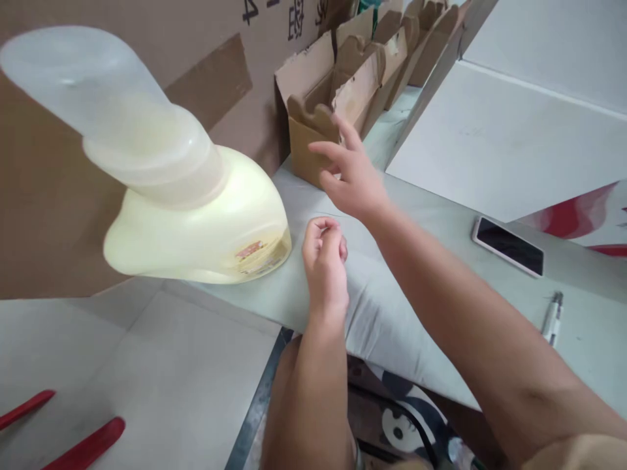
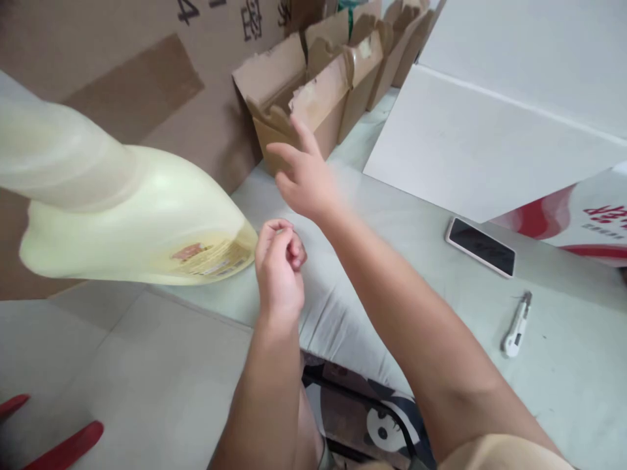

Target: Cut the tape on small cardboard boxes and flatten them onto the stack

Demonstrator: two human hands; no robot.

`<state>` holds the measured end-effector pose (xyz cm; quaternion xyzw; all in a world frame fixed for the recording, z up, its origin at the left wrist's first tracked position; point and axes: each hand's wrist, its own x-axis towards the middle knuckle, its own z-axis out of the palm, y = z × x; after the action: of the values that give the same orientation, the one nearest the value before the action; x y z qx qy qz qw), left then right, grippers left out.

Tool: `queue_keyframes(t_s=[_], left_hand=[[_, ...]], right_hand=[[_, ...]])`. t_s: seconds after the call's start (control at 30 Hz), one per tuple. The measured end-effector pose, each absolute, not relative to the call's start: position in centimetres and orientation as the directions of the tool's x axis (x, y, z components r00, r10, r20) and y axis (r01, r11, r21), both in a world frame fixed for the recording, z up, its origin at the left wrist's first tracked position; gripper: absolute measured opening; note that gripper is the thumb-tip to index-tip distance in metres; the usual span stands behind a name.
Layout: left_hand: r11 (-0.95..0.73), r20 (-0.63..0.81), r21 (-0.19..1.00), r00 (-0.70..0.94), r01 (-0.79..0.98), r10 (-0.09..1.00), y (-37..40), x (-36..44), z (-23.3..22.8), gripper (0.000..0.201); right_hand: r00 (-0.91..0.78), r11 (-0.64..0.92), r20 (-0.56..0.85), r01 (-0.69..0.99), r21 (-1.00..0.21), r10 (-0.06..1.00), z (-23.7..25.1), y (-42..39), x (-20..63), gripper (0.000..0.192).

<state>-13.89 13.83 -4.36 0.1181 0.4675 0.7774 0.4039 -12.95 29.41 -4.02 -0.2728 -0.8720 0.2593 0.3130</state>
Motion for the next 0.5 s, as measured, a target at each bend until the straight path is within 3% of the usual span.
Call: queue_keyframes(t_s=[0.1,0.2,0.3,0.4,0.47,0.5], left_hand=[[-0.254,-0.191,0.826,-0.673,-0.504,0.714,13.3,-14.2,-4.2,0.015],[-0.3,-0.136,0.859,-0.751,-0.414,0.646,12.9,-14.1,-4.2,0.014],[-0.418,0.025,0.887,-0.885,-0.195,0.466,12.5,-13.9,-4.6,0.011],[-0.468,0.154,0.884,-0.949,0.008,0.275,12.3,-13.4,-4.9,0.006],[-0.478,0.17,0.878,-0.942,0.011,0.29,12.4,-12.8,-5.2,0.012],[-0.491,0.156,0.87,-0.913,-0.054,0.378,12.5,-12.4,-5.3,0.02]], right_hand=[[-0.687,0.771,0.422,0.328,-0.546,0.591,-3.5,30.0,-14.2,0.034],[-0.617,0.759,0.476,0.346,-0.551,0.627,-2.3,27.4,-11.0,0.032],[-0.522,0.711,0.503,0.349,-0.611,0.689,-0.6,23.0,-4.4,0.024],[-0.487,0.683,0.521,0.249,-0.687,0.701,1.3,17.8,4.1,0.019],[-0.463,0.68,0.539,0.219,-0.699,0.703,2.0,14.6,9.7,0.02],[-0.458,0.661,0.518,0.237,-0.712,0.722,2.2,13.2,12.3,0.021]])
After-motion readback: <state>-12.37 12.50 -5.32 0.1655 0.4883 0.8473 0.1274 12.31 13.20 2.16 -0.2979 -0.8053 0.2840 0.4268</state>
